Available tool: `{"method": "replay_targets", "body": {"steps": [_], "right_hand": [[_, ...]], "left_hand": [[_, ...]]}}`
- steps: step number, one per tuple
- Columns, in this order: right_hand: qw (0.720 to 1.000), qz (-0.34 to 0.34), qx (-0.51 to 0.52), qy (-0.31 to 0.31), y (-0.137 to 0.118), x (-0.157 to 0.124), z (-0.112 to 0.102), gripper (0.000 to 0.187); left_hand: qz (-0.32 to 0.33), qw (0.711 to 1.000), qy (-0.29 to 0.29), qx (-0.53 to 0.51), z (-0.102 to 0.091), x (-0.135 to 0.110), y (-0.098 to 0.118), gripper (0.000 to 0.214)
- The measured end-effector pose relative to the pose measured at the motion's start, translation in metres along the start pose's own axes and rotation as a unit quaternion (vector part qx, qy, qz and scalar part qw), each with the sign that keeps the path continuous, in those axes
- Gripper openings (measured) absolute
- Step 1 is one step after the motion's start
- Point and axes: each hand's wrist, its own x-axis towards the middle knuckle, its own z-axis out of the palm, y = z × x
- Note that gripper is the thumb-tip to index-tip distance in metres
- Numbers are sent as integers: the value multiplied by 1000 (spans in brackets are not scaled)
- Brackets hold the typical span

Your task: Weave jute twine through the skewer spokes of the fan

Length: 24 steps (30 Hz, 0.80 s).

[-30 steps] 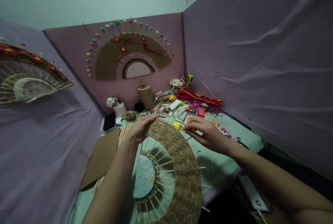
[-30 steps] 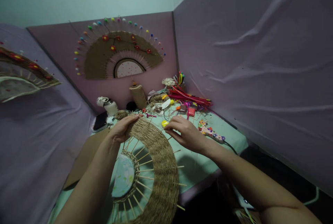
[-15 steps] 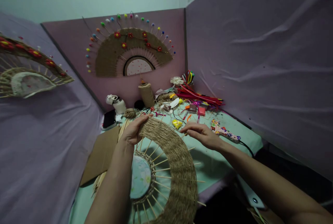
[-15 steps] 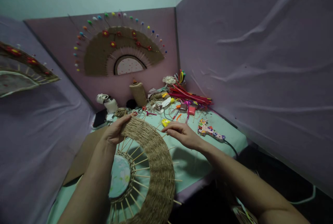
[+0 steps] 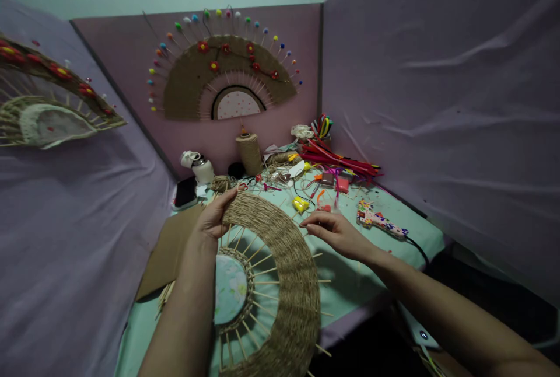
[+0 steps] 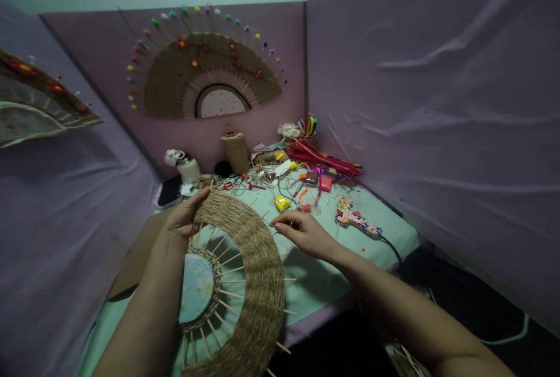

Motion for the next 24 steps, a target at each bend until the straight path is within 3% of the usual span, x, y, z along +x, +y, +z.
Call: {"method": "replay_targets", "body": {"steps": [6,9,19,24], "right_hand": [[983,-108,-138,47,-8,-2,1,18],[977,-122,-168,53,-9,-5,6,17],[991,-41,-107,64,16,-1,32,21],[998,44,-24,37,28,3,41,20]], "left_hand": [[0,1000,14,-5,-14,5,1,15],[-3,1000,11,-11,-21,6,1,15],[-19,999,30,-27,-41,17,-1,24],[-19,999,31,-34,-46,22,-4,20]]}}
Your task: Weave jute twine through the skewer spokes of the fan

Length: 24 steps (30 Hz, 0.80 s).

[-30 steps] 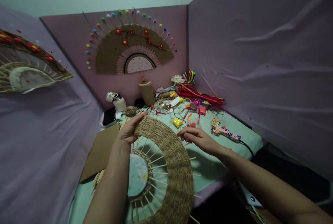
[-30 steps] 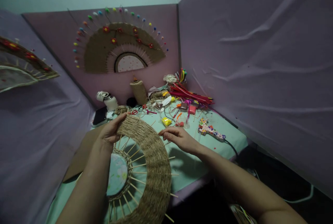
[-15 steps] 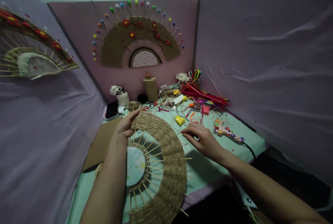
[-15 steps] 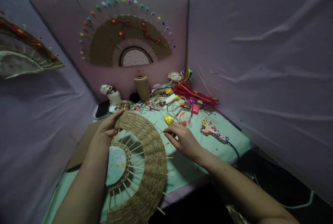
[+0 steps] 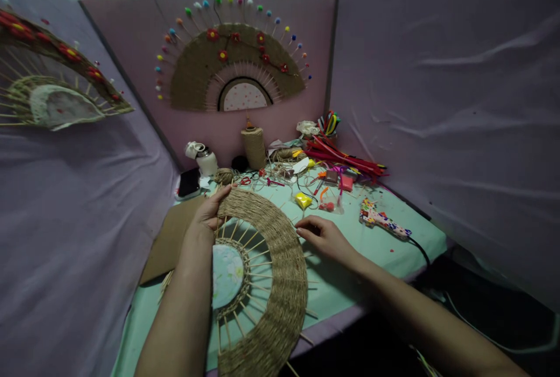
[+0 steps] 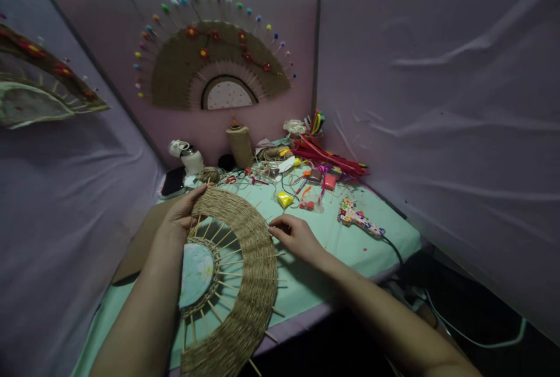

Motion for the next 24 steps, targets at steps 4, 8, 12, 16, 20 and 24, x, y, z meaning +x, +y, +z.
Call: {"method": "replay_targets", "body": {"steps": [4,8,12,16,20,24], "right_hand": [[997,55,58,-15,5,7,5,17],[985,111,133,-18,9,16,9,21],[954,176,233,-62,11,22,12,31],[914,203,331,-115,11,26,12,37],[891,219,363,-163,10,26,12,37],[885,210,374,-178,7,26,15,37]], "left_hand": [[-6,1000,-5,-3,-2,2,0,15],[-3,1000,-11,-4,-3,0,3,19],[3,1000,-4,-15,2,-8,7,24],[17,1000,7,-22,9,-16,11,22],[16,999,14,-30,7,-15,12,18],[14,999,20,-36,-1,-10,12,19]]}}
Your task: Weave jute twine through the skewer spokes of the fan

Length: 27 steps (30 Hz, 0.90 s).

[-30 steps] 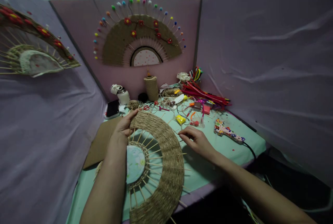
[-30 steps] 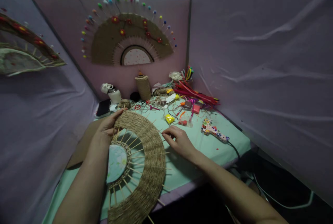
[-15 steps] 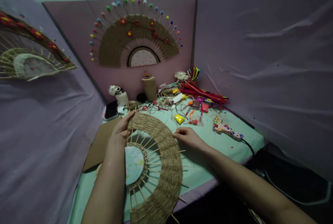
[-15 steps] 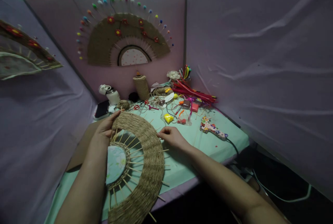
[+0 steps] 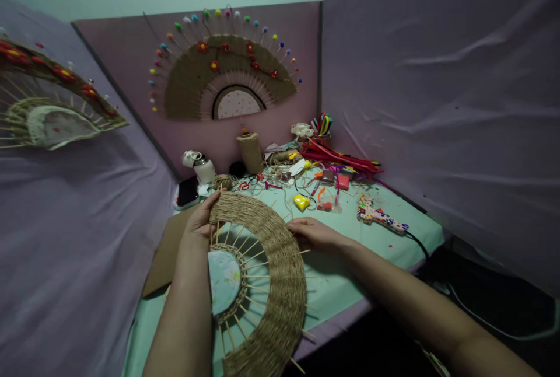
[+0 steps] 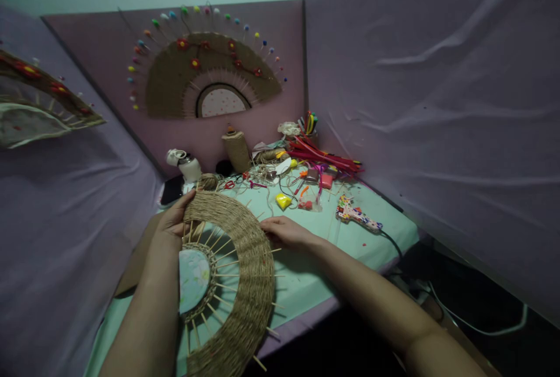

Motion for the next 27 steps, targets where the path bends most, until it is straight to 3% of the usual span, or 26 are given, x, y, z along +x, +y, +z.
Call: {"method": "replay_targets", "body": {"steps": [4,9,13,16,20,22,27], "right_hand": [[999,-39,-26,-5,0,2,7,43],[998,-29,-28,38,-7,6,15,41],[996,-41,45,64,-26,5,12,33],[995,-49,61,65,-41,5,3,28],[993,-53,62,89,-56,9,-13,27],[993,-52,56,90,-60,11,-19,30],[996,-64,32,57,-63,14,-29,34]], "left_hand": [[-3,1000,16,-9,-4,5,-1,19],[-6,1000,14,-16,-1,8,5,24],[10,995,-101,-10,-8,-1,6,34],[-33,987,-154,-4,-17,-13,-14,41],[-86,988,-127,19,-21,-23,-52,35],[-54,992,-113,28,-17,-24,-63,35],[-22,996,-87,16,-13,-22,-67,40]]}}
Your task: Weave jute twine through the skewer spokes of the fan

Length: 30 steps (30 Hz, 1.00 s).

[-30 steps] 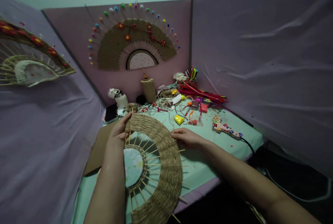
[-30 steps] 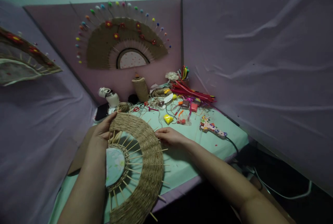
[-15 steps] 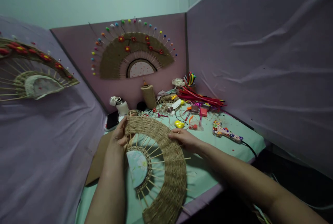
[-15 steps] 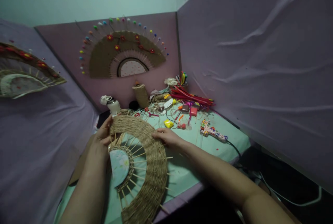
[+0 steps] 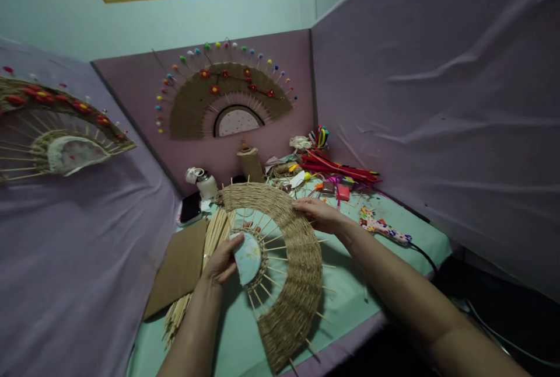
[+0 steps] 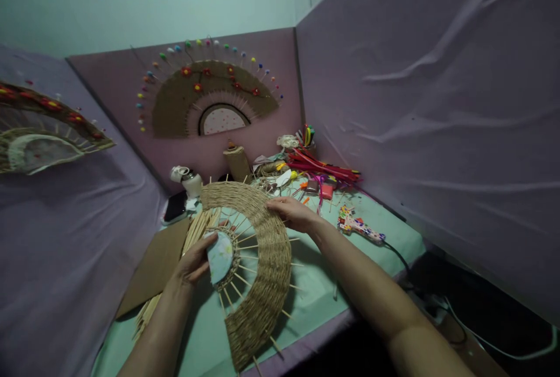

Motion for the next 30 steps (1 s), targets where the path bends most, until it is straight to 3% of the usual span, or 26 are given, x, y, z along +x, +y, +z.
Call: {"method": "replay_targets", "body": {"steps": [4,7,12,16,19,26,30], "right_hand": [[998,-38,44,-31,4,5,-7,40],[995,-87,39,-2,8,7,-10,44],[981,-157,-69,89,17,6,-10,36],[963,-176,-167,118,19,2,-10,35],[951,-194,-202,133,17,0,-10,37],[866,-323,-344,165,18,-1,-11,21],[853,-337,-370,145,21,0,-11,20]], "left_hand": [[7,1000,26,-13,-6,0,5,38],[18,999,36,-18,-7,-2,7,35],[36,998,57,-20,-5,-3,10,33],[43,998,50,-20,-4,-4,12,32],[34,995,86,-34,-2,-5,15,32],[54,992,112,-21,1,-7,17,27],[67,993,95,-30,1,-6,18,26]]}}
